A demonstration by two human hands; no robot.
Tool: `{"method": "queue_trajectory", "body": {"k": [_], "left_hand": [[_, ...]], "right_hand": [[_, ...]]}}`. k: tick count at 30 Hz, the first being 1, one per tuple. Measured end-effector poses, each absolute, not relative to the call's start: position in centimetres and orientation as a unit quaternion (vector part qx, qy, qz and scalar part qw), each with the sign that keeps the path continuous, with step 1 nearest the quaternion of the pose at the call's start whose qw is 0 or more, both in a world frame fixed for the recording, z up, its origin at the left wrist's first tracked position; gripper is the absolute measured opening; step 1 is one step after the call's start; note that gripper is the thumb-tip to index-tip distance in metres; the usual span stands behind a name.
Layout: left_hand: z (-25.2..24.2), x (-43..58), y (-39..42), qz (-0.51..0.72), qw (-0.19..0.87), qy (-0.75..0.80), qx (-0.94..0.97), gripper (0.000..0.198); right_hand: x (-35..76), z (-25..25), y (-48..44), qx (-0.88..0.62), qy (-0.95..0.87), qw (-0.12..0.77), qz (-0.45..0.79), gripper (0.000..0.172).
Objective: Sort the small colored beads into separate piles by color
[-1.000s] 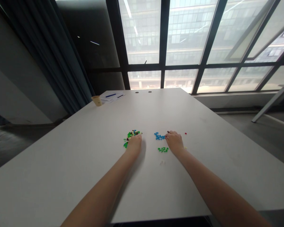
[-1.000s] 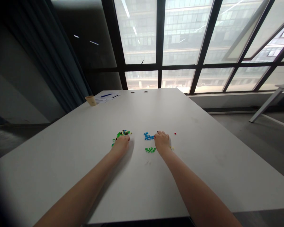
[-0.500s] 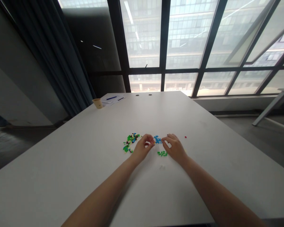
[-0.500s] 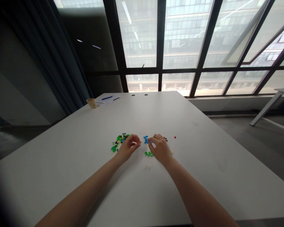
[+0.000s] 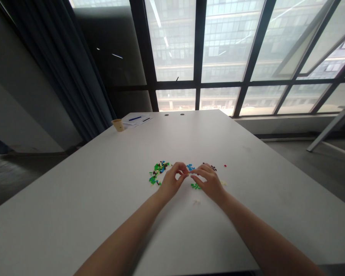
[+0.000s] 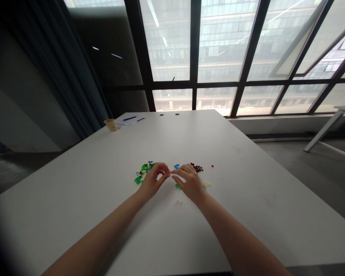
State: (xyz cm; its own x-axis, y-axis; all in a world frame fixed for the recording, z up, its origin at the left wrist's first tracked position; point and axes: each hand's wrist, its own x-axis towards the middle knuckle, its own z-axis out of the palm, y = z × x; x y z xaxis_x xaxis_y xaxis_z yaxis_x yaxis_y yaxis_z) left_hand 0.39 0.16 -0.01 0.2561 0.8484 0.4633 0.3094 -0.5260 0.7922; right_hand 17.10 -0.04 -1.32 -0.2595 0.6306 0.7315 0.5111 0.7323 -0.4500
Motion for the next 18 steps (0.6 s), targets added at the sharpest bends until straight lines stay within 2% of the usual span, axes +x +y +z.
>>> {"method": "queue_trajectory", "body": {"k": [4,11,18], "left_hand": [[0.38,0.29,-0.09,0.450,0.305,0.399,0.739,0.020],[0.17,0.44,0.02,0.453,0.399,0.385,0.698,0.028],[-0.55,0.40,0.55,0.467,0.440,0.383,0.665,0.027]], "right_hand": [[17.00,-1.46,-0.10,-0.360,-0.785,0.499,0.062,0.012],[16.88,-1.40,-0.19,-0.357,-0.775,0.518,0.061,0.011],[16.88,-1.47,-0.25,-0.362,-0.783,0.502,0.066,0.010]]}}
